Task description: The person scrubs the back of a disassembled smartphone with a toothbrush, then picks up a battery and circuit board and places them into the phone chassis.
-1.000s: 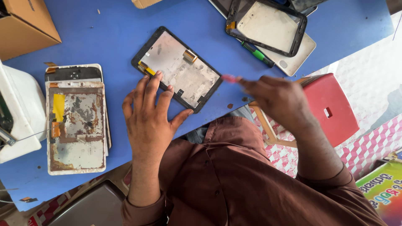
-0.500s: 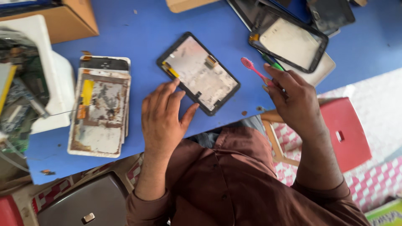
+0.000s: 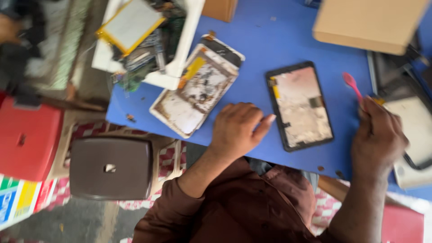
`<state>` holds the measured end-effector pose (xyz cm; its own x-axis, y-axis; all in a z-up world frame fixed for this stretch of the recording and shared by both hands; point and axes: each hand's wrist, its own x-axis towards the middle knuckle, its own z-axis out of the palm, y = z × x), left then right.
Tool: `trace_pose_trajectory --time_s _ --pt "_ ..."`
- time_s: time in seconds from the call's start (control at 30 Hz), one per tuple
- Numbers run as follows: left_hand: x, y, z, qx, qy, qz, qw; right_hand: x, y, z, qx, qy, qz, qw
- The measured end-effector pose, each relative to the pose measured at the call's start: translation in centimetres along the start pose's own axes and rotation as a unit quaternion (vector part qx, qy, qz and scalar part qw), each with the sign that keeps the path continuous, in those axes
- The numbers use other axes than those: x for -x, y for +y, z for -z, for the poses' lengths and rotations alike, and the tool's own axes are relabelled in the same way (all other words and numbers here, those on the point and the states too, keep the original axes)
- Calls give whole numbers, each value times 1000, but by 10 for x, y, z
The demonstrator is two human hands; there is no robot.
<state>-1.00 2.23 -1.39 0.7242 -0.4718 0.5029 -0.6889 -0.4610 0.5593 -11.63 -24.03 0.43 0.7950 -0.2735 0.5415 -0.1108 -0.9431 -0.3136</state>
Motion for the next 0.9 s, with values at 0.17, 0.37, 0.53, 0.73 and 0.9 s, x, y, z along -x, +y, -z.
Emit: trace_pose_trajectory --time_s 0.17,0.37,0.53,0.73,0.9 --pt "-3 5 2 4 1 0 1000 17 17 -13 25 -1 34 999" --pt "-3 7 3 27 14 16 999 28 29 -18 42 -8 34 999" --pt "4 8 5 23 5 -52 998 32 33 -17 19 -2 9 1000" --pt "7 21 48 31 67 -84 994 28 33 -17 25 -6 33 999" --pt "9 9 135 -124 83 -88 985 24 23 -14 31 -6 38 999"
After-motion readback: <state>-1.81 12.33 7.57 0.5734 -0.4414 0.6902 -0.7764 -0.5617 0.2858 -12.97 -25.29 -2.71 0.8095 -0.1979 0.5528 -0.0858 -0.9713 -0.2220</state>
